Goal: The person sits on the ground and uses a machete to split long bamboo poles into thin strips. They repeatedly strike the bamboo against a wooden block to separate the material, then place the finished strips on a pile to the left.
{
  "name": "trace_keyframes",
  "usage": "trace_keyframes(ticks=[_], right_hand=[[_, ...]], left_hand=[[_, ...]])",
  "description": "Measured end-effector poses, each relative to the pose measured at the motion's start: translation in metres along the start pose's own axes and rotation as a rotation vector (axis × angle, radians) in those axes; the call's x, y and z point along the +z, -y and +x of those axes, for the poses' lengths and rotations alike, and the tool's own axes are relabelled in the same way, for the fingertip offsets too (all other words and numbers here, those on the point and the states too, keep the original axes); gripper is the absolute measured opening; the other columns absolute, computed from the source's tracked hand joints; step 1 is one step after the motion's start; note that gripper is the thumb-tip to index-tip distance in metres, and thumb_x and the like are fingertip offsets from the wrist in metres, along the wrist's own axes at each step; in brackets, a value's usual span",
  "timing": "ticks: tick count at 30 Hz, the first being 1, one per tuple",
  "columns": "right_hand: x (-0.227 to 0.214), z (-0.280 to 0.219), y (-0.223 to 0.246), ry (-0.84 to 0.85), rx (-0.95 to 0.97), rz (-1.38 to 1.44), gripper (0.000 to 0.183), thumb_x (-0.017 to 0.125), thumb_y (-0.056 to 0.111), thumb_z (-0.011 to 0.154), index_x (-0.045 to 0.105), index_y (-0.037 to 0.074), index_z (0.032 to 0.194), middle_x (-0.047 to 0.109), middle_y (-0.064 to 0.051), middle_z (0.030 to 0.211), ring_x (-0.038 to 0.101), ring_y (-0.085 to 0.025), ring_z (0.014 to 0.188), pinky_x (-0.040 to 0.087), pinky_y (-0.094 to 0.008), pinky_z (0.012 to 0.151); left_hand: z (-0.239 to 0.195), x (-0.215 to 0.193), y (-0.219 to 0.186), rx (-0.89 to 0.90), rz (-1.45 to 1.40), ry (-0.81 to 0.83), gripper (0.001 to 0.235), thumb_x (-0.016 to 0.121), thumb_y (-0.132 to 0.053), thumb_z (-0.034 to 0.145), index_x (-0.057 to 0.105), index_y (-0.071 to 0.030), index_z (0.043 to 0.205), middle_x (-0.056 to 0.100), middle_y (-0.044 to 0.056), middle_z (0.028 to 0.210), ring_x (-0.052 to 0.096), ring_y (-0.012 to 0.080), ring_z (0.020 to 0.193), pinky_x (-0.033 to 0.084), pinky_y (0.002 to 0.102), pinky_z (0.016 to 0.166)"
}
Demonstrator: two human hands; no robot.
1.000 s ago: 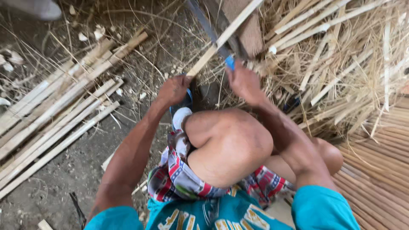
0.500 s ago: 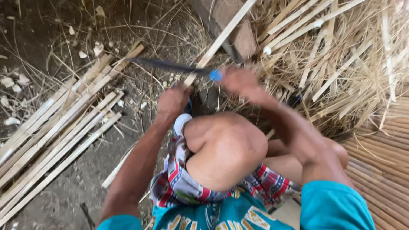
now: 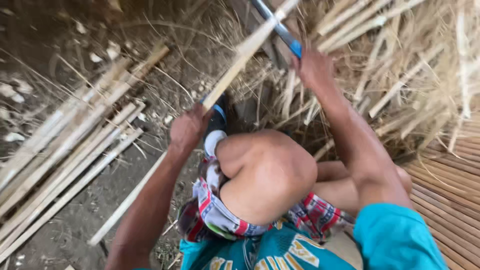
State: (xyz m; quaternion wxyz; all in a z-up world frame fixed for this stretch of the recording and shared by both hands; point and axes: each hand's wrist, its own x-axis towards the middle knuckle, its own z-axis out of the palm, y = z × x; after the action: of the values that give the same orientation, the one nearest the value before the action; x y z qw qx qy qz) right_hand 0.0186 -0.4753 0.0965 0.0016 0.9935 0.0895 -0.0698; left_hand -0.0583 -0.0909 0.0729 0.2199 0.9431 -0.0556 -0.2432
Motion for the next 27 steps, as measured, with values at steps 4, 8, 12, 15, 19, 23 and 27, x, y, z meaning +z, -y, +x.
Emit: trace_keyframes(ticks=[4,8,12,15,19,23,27], right_hand=[[-0.016,-0.008,0.066,0.260,0.142,0.252,0.053,0.045,0.046,0.111,0.048,-0.005,0.127,0.062,-0.011,0.061,0.056,-0.022,0.041,0.047,-0.038,0.034],[-0.037,-0.009,0.050,0.214,-0.053,0.099,0.051,0.049,0.049,0.113,0.058,-0.001,0.116,0.061,-0.010,0.061,0.054,-0.022,0.043,0.046,-0.038,0.042],[-0.031,-0.014,0.060,-0.102,0.062,0.163,0.046,0.055,0.041,0.112,0.059,-0.005,0.109,0.060,-0.009,0.060,0.051,-0.022,0.044,0.044,-0.042,0.040],[-0.030,-0.039,0.099,0.455,-0.030,0.277,0.040,0.051,0.038,0.108,0.056,-0.002,0.106,0.058,-0.014,0.058,0.053,-0.023,0.038,0.050,-0.043,0.035],[-0.039,-0.021,0.043,0.198,0.047,0.098,0.046,0.054,0.041,0.107,0.056,-0.005,0.113,0.058,-0.011,0.060,0.052,-0.023,0.040,0.047,-0.042,0.037],[-0.041,-0.016,0.035,0.220,0.328,0.385,0.050,0.047,0.042,0.109,0.048,-0.006,0.123,0.058,-0.007,0.062,0.055,-0.018,0.040,0.049,-0.043,0.036],[-0.024,-0.018,0.087,0.226,0.135,0.453,0.043,0.046,0.040,0.110,0.053,-0.001,0.120,0.057,-0.007,0.061,0.053,-0.021,0.041,0.053,-0.050,0.042]], left_hand=[[0.006,0.009,-0.011,0.016,0.097,0.045,0.064,0.050,-0.063,0.101,0.057,-0.007,0.131,0.075,0.022,0.086,0.075,0.0398,0.073,0.060,0.052,0.062],[-0.006,0.018,-0.003,0.015,0.113,-0.058,0.056,0.050,-0.059,0.103,0.059,-0.011,0.130,0.074,0.022,0.090,0.075,0.0375,0.070,0.061,0.051,0.055],[-0.014,0.008,0.013,-0.026,0.175,-0.054,0.052,0.052,-0.057,0.103,0.059,-0.009,0.123,0.074,0.022,0.081,0.073,0.0393,0.068,0.059,0.052,0.055],[0.004,0.008,-0.004,-0.040,0.087,-0.005,0.048,0.049,-0.056,0.105,0.059,-0.010,0.116,0.074,0.022,0.083,0.072,0.0407,0.068,0.059,0.052,0.054],[-0.039,-0.006,0.047,0.011,0.127,-0.033,0.050,0.054,-0.055,0.099,0.057,-0.010,0.120,0.075,0.020,0.085,0.073,0.0401,0.069,0.059,0.055,0.062],[-0.028,-0.003,0.025,0.005,0.080,-0.094,0.047,0.060,-0.053,0.097,0.059,-0.009,0.114,0.074,0.022,0.087,0.072,0.0436,0.073,0.057,0.056,0.061],[0.027,0.000,-0.025,0.039,-0.051,-0.136,0.044,0.056,-0.049,0.104,0.059,-0.008,0.121,0.074,0.024,0.095,0.072,0.0435,0.078,0.057,0.055,0.066]])
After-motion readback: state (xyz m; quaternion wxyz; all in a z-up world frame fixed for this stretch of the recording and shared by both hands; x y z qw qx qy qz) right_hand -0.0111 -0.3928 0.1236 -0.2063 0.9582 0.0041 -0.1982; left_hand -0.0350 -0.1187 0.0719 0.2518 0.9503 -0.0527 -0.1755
